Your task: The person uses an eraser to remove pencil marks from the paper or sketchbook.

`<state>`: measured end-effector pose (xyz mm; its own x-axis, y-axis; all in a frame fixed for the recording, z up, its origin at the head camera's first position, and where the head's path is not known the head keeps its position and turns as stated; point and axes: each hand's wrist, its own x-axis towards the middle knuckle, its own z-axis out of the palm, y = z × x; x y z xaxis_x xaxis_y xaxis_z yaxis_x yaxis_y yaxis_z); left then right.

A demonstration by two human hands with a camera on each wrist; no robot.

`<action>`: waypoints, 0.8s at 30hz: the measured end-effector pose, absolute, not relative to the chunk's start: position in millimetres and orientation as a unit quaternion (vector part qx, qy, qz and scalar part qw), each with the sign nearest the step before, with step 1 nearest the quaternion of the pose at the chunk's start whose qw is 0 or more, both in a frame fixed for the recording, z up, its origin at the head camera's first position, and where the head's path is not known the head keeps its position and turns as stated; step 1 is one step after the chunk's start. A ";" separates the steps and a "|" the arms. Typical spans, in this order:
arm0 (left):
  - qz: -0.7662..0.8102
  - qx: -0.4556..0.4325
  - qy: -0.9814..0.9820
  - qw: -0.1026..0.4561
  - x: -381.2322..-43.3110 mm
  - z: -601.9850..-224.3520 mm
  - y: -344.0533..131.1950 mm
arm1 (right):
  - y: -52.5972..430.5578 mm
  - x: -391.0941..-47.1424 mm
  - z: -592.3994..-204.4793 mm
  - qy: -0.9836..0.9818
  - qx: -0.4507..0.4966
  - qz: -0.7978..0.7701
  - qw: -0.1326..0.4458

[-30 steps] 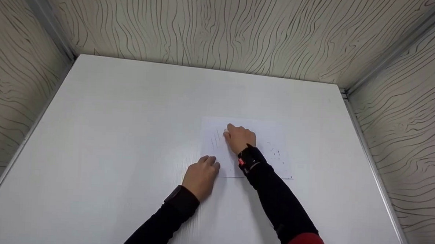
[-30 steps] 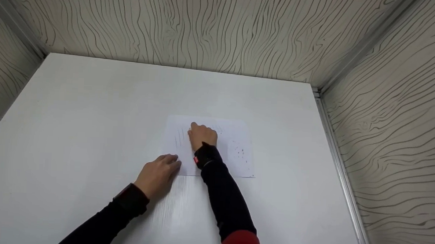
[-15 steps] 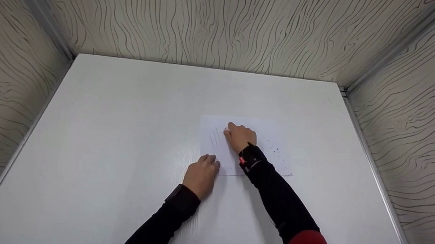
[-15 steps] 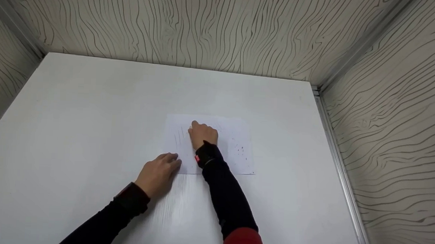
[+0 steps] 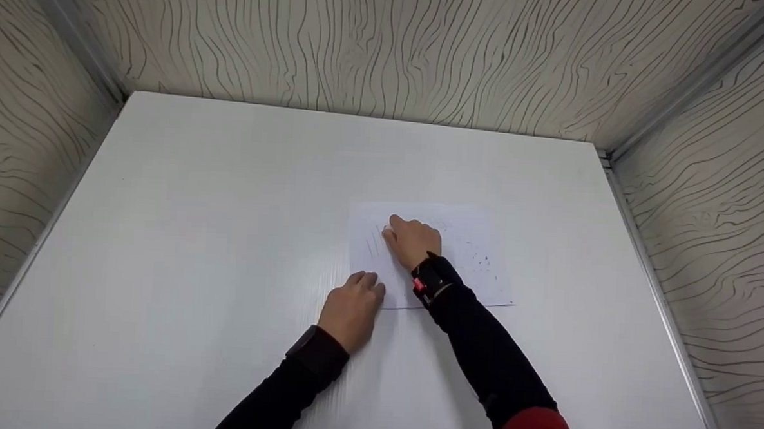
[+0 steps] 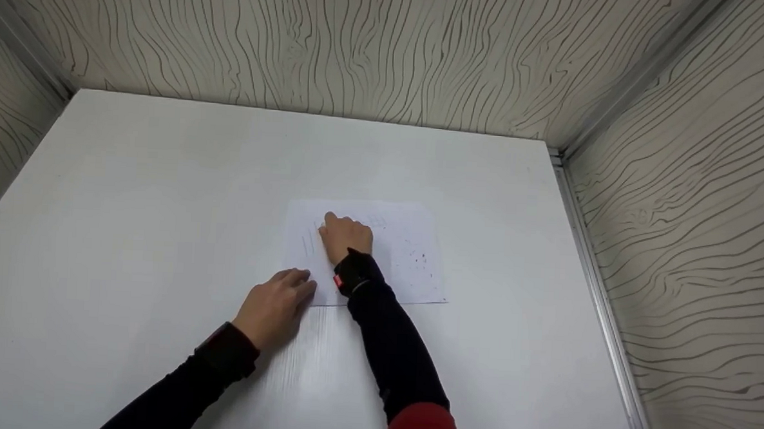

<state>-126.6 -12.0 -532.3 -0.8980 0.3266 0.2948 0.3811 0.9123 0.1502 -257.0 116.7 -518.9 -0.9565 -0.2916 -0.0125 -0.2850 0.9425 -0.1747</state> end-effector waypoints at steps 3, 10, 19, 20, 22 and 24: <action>-0.112 -0.182 -0.968 0.130 -126.2 -533.2 -11.5 | 120.7 -261.4 -517.9 0.986 -0.135 -0.093 0.025; -0.117 -0.181 -0.969 0.120 -127.2 -533.6 -12.2 | 134.8 -249.2 -504.7 0.969 -0.204 -0.108 0.089; -0.111 -0.186 -0.969 0.119 -126.3 -530.3 -10.4 | 130.5 -246.4 -513.0 0.978 -0.186 -0.080 0.058; -0.113 -0.186 -0.968 0.121 -126.3 -530.0 -10.0 | 129.2 -246.8 -513.1 0.978 -0.185 -0.080 0.047; -0.115 -0.190 -0.967 0.122 -126.2 -530.2 -9.3 | 126.7 -246.3 -512.3 0.975 -0.201 -0.087 0.046; -0.116 -0.194 -0.966 0.122 -125.9 -530.3 -9.0 | 124.5 -244.4 -511.1 0.966 -0.232 -0.090 0.069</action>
